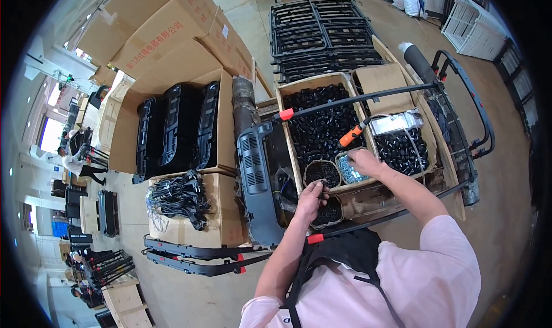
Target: The recorder is assembling a power tool, specifically connecting wiring and using an electric screwdriver to fasten screws into the housing.
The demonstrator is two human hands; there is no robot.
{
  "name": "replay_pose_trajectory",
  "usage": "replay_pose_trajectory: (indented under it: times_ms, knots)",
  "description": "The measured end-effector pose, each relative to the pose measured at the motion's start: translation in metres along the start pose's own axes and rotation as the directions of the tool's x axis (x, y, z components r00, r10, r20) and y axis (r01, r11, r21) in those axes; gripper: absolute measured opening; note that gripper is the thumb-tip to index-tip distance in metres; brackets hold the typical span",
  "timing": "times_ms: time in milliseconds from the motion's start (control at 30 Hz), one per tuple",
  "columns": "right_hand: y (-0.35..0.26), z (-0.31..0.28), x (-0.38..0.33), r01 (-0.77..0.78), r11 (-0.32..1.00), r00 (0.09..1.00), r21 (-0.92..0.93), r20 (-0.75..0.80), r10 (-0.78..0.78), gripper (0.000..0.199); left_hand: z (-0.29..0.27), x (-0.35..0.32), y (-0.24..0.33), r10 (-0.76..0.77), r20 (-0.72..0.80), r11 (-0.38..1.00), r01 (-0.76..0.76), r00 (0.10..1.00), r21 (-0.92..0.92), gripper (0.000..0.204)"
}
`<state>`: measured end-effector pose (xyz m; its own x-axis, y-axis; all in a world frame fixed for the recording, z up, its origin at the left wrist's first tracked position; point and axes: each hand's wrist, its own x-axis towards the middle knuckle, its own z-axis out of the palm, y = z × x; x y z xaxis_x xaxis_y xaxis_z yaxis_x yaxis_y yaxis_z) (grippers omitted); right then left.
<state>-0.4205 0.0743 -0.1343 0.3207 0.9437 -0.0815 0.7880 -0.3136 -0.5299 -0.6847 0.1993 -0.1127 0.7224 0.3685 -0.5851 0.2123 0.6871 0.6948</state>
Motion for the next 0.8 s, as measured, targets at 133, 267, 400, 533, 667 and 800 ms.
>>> replay_pose_trajectory:
  times_ms: [133, 267, 400, 533, 667, 800]
  knots:
    - [-0.057, -0.031, -0.017, 0.212, 0.977, 0.977, 0.003, 0.023, -0.212, 0.011, 0.002, -0.001, 0.001, 0.031, 0.039, 0.998, -0.033, 0.999, 0.055, 0.027]
    - [-0.095, -0.047, -0.015, 0.322, 0.945, 0.942, -0.059, 0.124, -0.313, 0.011, -0.001, -0.006, 0.01, 0.041, 0.062, 0.991, -0.049, 0.997, 0.126, 0.027]
    - [-0.104, -0.044, -0.011, 0.392, 0.915, 0.915, -0.093, 0.145, -0.377, 0.01, -0.005, -0.012, 0.017, 0.043, 0.11, 0.986, -0.06, 0.993, 0.153, 0.028]
    - [-0.113, -0.046, -0.008, 0.405, 0.907, 0.908, -0.113, 0.165, -0.384, 0.011, -0.009, -0.02, 0.023, 0.027, 0.133, 0.984, -0.05, 0.991, 0.171, 0.03]
    - [-0.126, -0.049, -0.004, 0.451, 0.884, 0.885, -0.121, 0.192, -0.425, 0.012, -0.016, -0.026, 0.026, 0.006, 0.14, 0.982, -0.032, 0.99, 0.184, 0.03]
    - [-0.143, -0.045, -0.002, 0.463, 0.879, 0.868, -0.115, 0.259, -0.423, 0.015, -0.018, -0.032, 0.027, 0.008, 0.137, 0.99, -0.028, 0.991, 0.14, 0.025]
